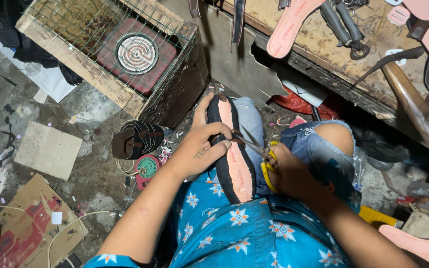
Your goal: The person sits on the floor of a shoe workshop and lasts a shoe: they pull the dark upper over a wooden last, hammer the upper and heel area to shape it, trim excess material from the sole edge with scissors, then insert a pink insole into the shoe and press it into place.
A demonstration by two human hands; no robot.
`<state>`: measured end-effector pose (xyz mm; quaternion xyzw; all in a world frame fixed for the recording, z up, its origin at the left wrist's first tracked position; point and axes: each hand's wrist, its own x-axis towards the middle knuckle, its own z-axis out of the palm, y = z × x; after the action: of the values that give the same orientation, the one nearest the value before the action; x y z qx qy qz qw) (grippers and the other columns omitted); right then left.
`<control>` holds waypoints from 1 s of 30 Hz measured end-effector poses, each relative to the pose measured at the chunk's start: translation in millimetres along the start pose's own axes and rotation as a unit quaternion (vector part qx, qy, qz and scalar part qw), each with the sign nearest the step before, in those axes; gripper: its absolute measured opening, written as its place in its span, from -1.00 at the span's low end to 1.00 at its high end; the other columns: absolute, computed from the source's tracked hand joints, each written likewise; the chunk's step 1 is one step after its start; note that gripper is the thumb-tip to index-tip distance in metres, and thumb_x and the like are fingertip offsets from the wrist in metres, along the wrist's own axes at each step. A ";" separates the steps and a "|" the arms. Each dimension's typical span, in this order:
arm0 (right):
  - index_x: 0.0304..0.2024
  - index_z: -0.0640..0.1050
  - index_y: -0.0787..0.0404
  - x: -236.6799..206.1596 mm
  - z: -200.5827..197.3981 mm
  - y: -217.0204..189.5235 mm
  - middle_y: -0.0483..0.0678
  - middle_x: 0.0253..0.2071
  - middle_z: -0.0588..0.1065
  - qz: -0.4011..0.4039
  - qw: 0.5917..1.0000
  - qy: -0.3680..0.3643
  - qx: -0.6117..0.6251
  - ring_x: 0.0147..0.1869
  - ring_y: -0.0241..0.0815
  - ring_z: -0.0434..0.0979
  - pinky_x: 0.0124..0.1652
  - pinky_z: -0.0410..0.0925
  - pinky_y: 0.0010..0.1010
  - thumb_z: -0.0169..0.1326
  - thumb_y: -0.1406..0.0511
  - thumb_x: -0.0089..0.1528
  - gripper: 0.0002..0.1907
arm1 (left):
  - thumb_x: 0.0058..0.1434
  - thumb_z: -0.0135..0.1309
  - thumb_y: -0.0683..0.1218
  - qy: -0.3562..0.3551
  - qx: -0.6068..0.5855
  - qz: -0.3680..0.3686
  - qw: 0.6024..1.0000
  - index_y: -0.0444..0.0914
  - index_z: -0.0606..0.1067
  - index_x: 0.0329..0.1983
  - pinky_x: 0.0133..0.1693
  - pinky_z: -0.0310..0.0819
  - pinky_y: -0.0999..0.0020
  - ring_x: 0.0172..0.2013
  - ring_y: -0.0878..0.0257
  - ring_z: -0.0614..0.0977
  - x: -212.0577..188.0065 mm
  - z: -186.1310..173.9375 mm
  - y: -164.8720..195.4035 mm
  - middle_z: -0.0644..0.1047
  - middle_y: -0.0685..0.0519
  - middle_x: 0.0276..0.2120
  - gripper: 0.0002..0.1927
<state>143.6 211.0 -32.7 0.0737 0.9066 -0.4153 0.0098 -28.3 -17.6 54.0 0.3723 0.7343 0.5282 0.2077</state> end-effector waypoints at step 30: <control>-0.08 0.38 0.27 69.5 -15.0 -67.2 -0.04 -0.20 0.58 -0.028 0.981 0.006 0.194 -0.10 -0.27 0.62 -0.08 0.45 -0.43 0.15 0.46 0.18 -0.71 | 0.13 0.16 -0.21 0.064 -0.237 -0.077 0.966 -0.28 -0.27 0.59 0.44 -0.03 0.23 0.50 0.08 0.12 -1.3 39.2 -26.9 0.06 -0.17 0.50 0.11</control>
<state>66.0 187.7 22.2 0.0510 0.8108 -0.5827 -0.0222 -8.9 1.4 15.0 0.2201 0.6264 0.6924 0.2824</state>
